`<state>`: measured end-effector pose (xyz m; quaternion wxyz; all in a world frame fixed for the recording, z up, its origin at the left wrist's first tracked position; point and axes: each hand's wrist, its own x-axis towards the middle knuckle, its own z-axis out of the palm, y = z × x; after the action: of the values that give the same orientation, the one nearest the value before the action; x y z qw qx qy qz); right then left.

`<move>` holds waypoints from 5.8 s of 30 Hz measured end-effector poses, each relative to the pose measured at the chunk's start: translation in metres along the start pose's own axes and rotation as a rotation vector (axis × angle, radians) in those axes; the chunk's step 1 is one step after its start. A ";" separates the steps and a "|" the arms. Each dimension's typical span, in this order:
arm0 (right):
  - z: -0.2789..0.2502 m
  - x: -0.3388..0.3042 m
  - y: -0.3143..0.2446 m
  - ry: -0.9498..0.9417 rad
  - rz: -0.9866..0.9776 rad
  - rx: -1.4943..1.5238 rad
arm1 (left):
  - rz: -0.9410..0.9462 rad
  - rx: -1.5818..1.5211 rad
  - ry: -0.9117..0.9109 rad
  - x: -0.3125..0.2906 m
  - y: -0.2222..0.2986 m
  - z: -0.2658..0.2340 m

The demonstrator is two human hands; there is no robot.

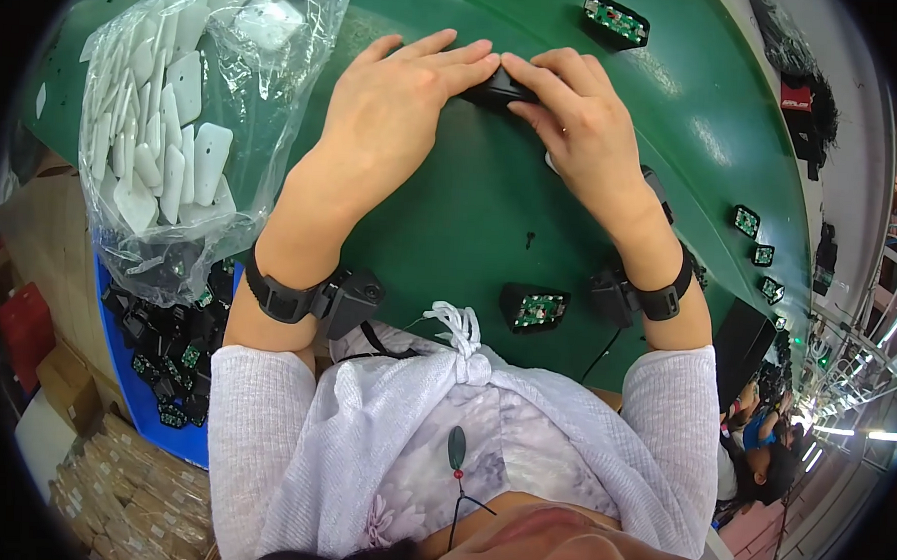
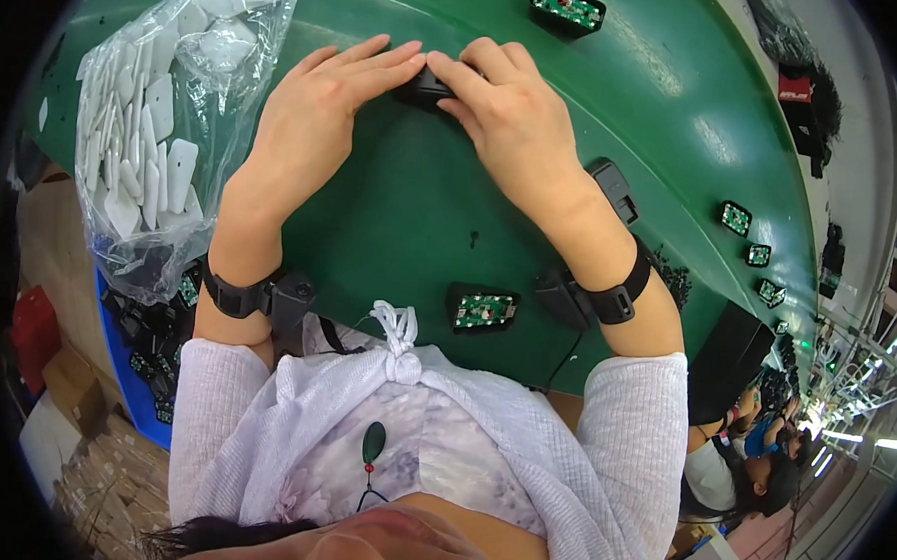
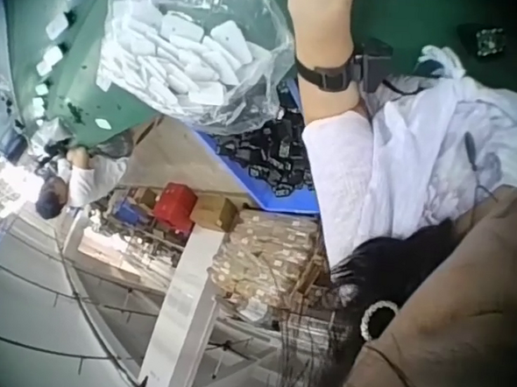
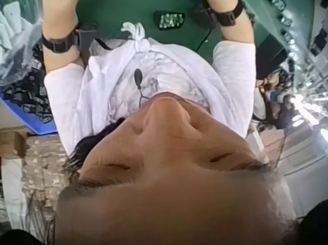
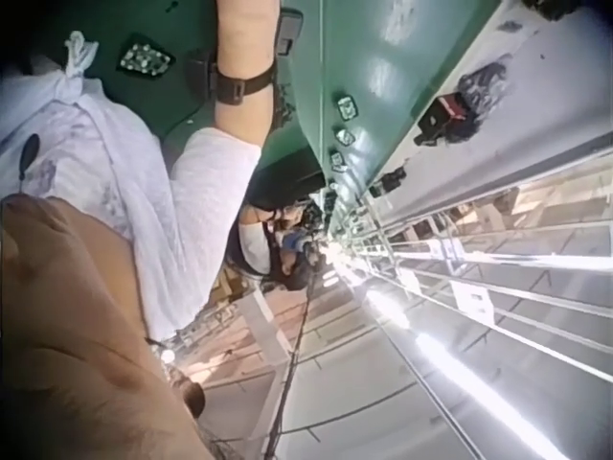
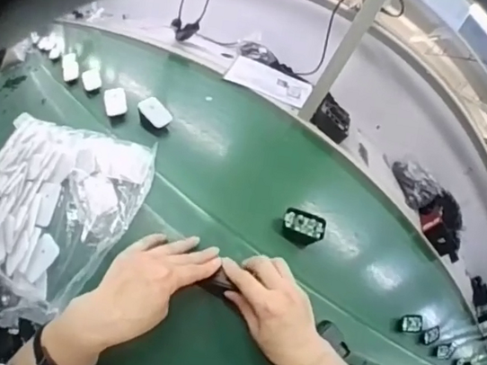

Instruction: Fitting small white plastic components into green plastic housings on an assembly line.

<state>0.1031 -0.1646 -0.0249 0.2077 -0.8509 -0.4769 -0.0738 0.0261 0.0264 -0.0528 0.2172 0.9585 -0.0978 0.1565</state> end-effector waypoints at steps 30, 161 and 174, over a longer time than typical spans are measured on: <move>-0.013 0.040 0.012 0.050 0.503 0.903 | -0.554 -1.219 0.033 0.024 0.016 0.020; -0.013 -0.067 -0.021 0.339 0.561 0.584 | -0.364 -1.615 -0.170 0.009 0.063 0.033; -0.015 -0.052 0.002 0.062 0.686 0.897 | -0.432 -1.560 -0.171 0.020 0.042 0.026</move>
<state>0.0781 -0.2122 -0.0283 0.5751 -0.7829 -0.1514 0.1830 0.0410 -0.0251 -0.0521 0.8395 0.5379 -0.0077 -0.0758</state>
